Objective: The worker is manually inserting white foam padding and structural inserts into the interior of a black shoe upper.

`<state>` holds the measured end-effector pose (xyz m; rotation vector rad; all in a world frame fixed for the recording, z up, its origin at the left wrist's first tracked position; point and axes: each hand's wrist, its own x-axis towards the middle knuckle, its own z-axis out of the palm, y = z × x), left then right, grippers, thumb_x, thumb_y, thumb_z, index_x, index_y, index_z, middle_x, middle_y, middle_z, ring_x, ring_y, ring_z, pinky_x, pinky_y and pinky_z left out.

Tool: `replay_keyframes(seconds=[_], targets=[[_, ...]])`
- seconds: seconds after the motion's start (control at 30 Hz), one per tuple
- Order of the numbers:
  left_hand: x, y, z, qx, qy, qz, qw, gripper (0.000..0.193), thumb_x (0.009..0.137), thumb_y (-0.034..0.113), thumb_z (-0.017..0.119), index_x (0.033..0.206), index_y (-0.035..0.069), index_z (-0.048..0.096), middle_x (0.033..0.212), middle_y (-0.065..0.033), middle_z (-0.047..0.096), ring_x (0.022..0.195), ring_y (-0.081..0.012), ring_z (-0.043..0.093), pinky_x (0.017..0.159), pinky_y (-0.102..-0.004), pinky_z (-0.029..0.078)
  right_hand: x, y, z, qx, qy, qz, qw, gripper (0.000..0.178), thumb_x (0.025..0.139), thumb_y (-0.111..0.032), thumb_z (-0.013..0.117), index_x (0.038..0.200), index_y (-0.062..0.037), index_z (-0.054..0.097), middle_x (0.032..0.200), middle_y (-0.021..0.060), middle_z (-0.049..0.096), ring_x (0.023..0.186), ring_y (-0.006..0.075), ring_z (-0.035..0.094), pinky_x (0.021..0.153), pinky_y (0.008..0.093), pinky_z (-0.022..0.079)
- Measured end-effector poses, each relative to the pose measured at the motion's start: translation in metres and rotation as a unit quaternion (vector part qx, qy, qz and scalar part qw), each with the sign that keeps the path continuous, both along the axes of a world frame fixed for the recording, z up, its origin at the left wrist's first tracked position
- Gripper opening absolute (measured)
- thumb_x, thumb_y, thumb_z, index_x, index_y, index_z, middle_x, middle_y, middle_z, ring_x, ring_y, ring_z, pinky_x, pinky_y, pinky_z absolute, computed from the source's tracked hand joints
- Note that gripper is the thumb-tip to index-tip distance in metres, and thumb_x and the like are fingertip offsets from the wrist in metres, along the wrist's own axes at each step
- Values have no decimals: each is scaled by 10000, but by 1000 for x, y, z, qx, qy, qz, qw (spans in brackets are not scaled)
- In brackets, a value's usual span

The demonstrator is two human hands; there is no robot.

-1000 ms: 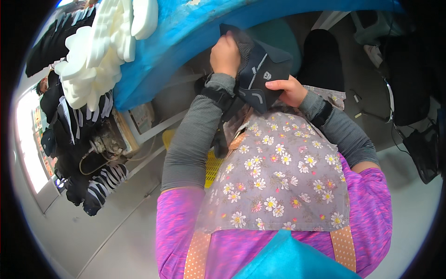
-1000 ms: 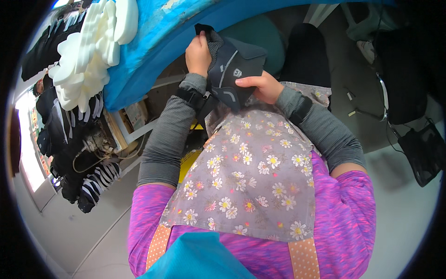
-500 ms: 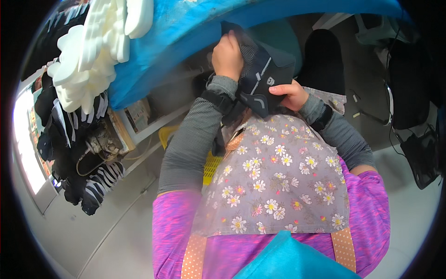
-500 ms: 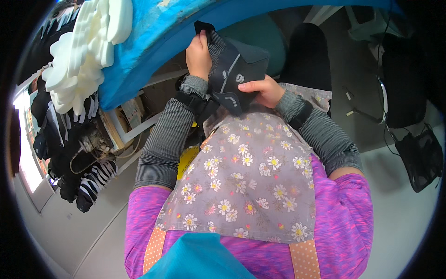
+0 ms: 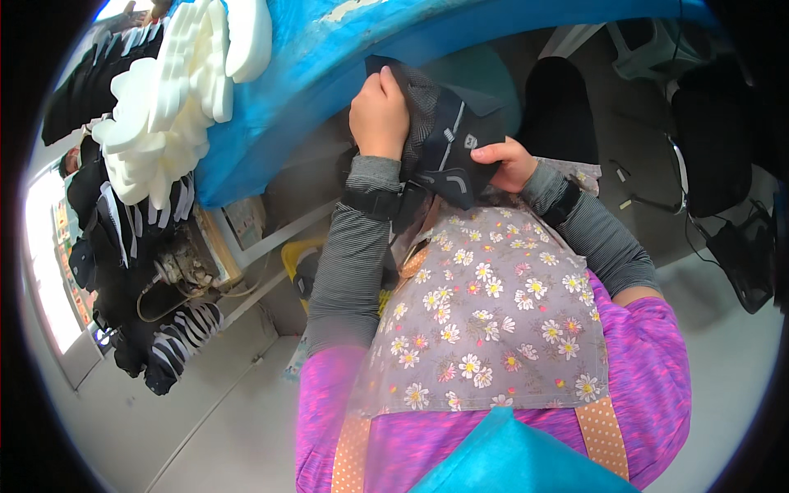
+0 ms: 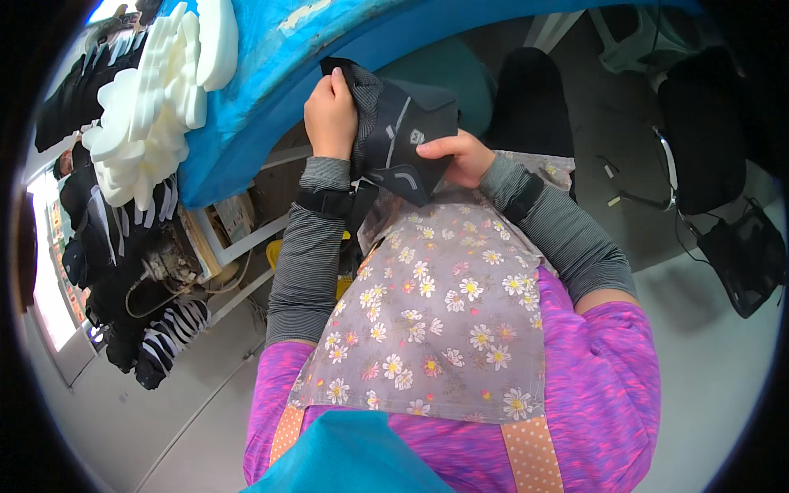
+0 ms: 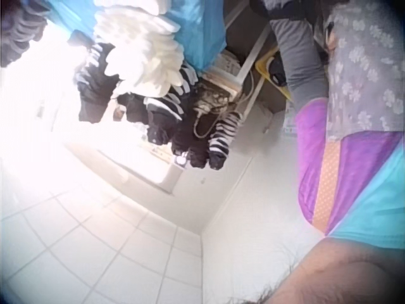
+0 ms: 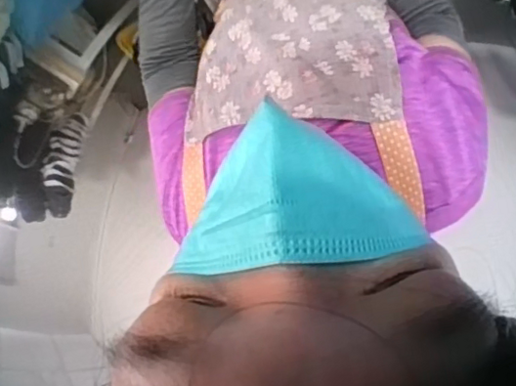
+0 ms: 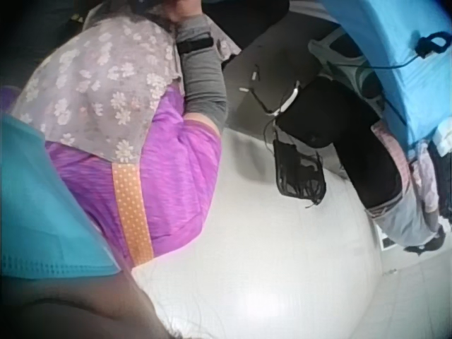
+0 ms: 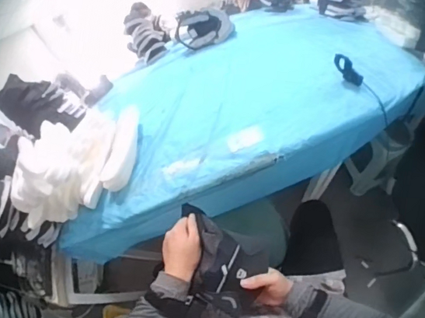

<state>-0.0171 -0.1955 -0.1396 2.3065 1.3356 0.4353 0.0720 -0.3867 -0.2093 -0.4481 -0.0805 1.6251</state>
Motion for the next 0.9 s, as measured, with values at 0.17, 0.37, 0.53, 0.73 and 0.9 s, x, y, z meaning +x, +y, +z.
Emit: replay_keyframes(seconds=[0.17, 0.37, 0.53, 0.73, 0.9], targets=[[2, 3, -17, 10, -11, -1, 1000, 440, 994, 352, 433, 817, 17, 656, 800, -264, 661, 764, -482, 626, 689, -536, 499, 11, 3, 5, 0, -7, 43, 999, 445, 854, -66, 630, 1286, 9, 549, 1232, 113, 627, 1125, 230, 607, 1003, 368, 466], [7, 5, -32, -33, -82, 18, 996, 451, 999, 339, 431, 834, -18, 653, 797, -273, 657, 772, -487, 622, 691, -534, 488, 11, 5, 10, -10, -49, 49, 998, 458, 853, -77, 648, 1290, 14, 545, 1232, 110, 629, 1132, 219, 603, 1008, 357, 461], [4, 5, -41, -32, -129, 17, 991, 462, 997, 351, 436, 858, -30, 657, 818, -288, 652, 810, -491, 618, 710, -530, 481, 8, 5, 10, -4, -48, 28, 998, 468, 844, -82, 660, 1290, 3, 547, 1234, 104, 629, 1133, 214, 602, 1008, 351, 458], [-9, 5, -20, -35, -93, 49, 994, 469, 994, 377, 455, 794, -8, 632, 773, -242, 649, 740, -467, 607, 654, -496, 470, 16, 7, 13, 2, -90, 54, 994, 480, 822, -81, 669, 1280, -5, 548, 1194, 90, 635, 1086, 195, 605, 978, 330, 462], [-11, -2, -23, -1, -59, 48, 997, 461, 1006, 363, 428, 800, -3, 618, 766, -256, 641, 737, -474, 601, 639, -505, 462, 13, 8, 16, -6, -93, 52, 994, 473, 814, -86, 671, 1265, 1, 556, 1174, 88, 643, 1073, 187, 608, 964, 325, 465]])
